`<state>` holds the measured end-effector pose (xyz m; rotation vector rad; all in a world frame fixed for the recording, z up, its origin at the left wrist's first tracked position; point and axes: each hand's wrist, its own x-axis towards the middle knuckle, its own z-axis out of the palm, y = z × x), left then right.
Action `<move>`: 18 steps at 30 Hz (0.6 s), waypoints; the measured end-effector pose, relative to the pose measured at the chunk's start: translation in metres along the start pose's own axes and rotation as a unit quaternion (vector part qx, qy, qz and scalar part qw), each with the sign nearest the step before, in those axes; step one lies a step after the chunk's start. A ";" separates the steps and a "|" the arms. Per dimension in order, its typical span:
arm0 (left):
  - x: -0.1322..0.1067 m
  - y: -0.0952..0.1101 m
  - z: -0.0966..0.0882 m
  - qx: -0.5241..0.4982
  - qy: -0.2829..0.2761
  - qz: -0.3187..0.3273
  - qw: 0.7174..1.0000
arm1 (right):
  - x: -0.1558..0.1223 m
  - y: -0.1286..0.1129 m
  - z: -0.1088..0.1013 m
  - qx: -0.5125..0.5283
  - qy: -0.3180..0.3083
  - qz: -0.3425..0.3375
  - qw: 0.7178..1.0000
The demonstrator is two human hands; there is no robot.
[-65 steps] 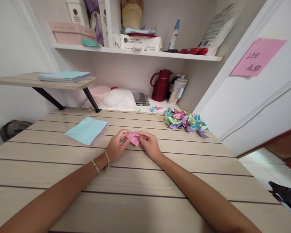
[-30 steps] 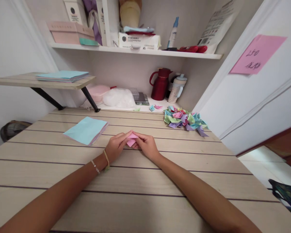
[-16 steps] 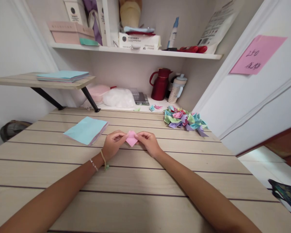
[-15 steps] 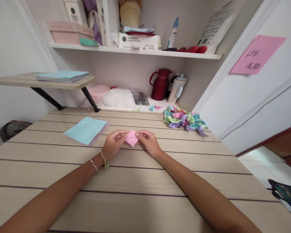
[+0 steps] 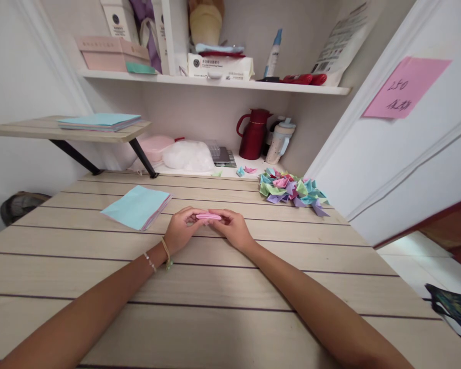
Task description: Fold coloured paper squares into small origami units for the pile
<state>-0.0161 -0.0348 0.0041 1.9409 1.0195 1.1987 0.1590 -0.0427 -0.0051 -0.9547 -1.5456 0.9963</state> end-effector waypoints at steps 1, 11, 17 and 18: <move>0.000 0.001 -0.001 0.027 0.001 0.011 1.000 | -0.001 -0.001 0.000 -0.030 0.008 -0.018 0.999; 0.001 -0.001 -0.001 0.016 0.012 0.027 0.999 | 0.001 0.003 0.000 0.060 -0.022 0.063 0.996; 0.002 -0.007 0.001 -0.024 -0.006 0.021 0.999 | 0.001 0.003 0.002 0.064 -0.045 0.057 0.995; 0.002 -0.006 0.002 -0.028 -0.004 0.021 0.999 | 0.000 0.003 0.002 0.052 -0.043 0.050 0.996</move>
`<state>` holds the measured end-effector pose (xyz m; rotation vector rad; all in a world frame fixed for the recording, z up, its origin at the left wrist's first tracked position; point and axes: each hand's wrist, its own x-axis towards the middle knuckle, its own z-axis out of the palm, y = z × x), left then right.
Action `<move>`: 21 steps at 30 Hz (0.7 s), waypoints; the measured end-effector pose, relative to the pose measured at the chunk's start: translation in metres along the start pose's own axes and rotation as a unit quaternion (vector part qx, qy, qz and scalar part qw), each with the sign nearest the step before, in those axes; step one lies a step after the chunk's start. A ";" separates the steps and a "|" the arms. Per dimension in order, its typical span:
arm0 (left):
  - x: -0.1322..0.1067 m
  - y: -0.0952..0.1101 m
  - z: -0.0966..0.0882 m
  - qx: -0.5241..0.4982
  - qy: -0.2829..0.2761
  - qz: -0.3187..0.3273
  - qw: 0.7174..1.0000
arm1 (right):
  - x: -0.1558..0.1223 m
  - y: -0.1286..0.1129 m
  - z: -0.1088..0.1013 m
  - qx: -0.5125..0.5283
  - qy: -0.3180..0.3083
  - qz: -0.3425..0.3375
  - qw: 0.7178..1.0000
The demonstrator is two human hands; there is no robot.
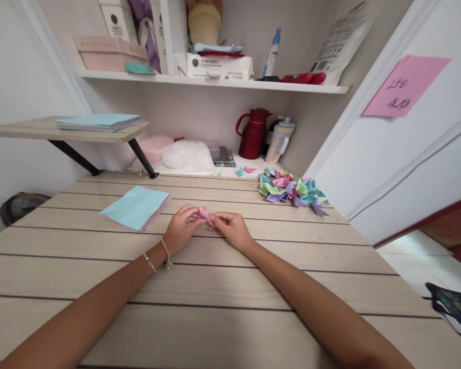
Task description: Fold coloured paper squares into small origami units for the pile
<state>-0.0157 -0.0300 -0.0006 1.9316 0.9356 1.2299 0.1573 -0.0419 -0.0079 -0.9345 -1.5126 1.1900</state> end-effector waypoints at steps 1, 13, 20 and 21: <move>0.000 0.001 0.001 -0.002 0.003 0.000 1.000 | -0.001 -0.001 0.001 -0.017 0.005 -0.010 1.000; -0.005 0.016 0.004 0.157 -0.051 0.103 0.981 | -0.009 -0.005 0.007 -0.234 0.061 -0.087 0.966; -0.005 0.010 0.007 0.062 -0.004 0.022 0.998 | -0.004 -0.006 0.004 -0.084 0.052 -0.069 0.993; -0.004 0.009 0.006 0.035 0.005 -0.002 0.999 | -0.002 -0.006 0.002 -0.051 0.046 -0.062 0.996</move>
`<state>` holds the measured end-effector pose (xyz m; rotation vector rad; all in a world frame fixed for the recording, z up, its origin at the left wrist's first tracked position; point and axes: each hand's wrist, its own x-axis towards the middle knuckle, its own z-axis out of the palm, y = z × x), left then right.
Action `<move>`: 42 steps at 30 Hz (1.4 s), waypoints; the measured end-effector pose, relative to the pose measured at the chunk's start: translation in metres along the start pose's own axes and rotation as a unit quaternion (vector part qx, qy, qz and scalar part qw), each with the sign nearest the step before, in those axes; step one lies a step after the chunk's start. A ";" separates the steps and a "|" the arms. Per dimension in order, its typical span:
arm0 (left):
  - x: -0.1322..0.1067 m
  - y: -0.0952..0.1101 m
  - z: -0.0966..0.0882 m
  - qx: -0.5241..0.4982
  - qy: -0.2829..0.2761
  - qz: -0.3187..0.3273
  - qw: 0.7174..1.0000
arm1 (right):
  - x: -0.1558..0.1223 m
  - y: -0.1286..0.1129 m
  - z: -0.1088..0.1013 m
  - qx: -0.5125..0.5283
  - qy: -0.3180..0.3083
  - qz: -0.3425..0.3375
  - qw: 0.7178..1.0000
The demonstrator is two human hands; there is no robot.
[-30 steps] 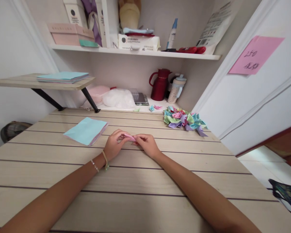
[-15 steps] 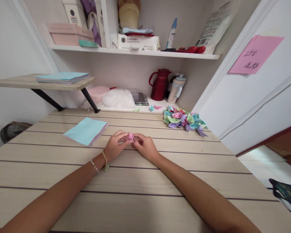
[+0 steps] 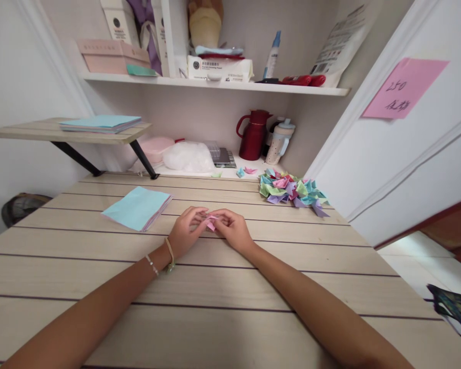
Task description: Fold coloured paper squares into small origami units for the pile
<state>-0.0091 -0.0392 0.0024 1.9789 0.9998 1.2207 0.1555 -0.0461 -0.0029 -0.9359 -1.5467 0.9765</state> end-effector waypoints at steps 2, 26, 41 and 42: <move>0.001 -0.001 -0.002 -0.049 0.006 -0.047 0.998 | 0.002 0.002 -0.002 0.051 -0.002 0.013 0.999; -0.003 0.001 -0.002 0.089 0.008 -0.009 0.996 | -0.005 0.000 0.001 -0.187 0.003 -0.107 0.976; 0.003 -0.004 -0.005 -0.071 0.033 -0.085 0.993 | 0.001 0.005 -0.003 -0.051 0.036 -0.033 0.998; 0.003 -0.005 -0.005 -0.072 0.035 -0.085 0.993 | 0.001 0.005 -0.003 -0.053 0.030 -0.033 0.998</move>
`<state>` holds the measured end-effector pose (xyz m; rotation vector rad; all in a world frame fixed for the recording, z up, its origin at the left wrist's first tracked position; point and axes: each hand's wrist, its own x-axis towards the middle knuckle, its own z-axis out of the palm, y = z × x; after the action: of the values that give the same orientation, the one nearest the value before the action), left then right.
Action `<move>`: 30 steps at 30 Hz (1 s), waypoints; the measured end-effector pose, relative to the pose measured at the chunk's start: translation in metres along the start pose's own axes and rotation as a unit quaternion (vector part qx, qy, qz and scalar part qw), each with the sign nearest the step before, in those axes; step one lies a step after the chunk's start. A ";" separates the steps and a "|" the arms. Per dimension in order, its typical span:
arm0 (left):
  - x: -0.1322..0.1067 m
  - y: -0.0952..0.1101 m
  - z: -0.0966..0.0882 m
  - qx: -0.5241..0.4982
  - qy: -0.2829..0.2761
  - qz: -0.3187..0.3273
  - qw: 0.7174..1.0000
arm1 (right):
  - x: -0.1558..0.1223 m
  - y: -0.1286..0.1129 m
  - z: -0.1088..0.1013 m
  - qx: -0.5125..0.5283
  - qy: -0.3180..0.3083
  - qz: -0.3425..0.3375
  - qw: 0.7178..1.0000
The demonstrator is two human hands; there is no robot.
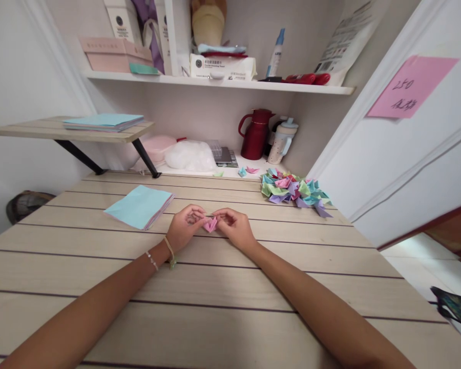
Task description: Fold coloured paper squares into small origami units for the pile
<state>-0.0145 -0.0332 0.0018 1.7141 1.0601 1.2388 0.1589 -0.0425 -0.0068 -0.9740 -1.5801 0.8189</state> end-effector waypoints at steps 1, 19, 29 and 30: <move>0.000 -0.001 0.000 0.000 0.000 0.000 1.000 | 0.000 0.000 0.000 -0.002 -0.007 -0.001 1.000; -0.004 0.008 0.001 0.014 -0.012 0.001 1.000 | -0.002 -0.002 -0.002 -0.179 -0.009 -0.082 0.980; 0.005 -0.002 -0.005 -0.085 0.041 -0.051 0.994 | 0.001 0.002 -0.003 -0.037 -0.013 0.031 0.999; 0.006 -0.002 -0.006 -0.090 0.023 -0.056 0.994 | 0.003 0.004 -0.004 0.006 -0.004 0.048 0.999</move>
<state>-0.0196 -0.0264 0.0030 1.4786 1.0237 1.2667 0.1630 -0.0385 -0.0082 -1.0464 -1.5431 0.8991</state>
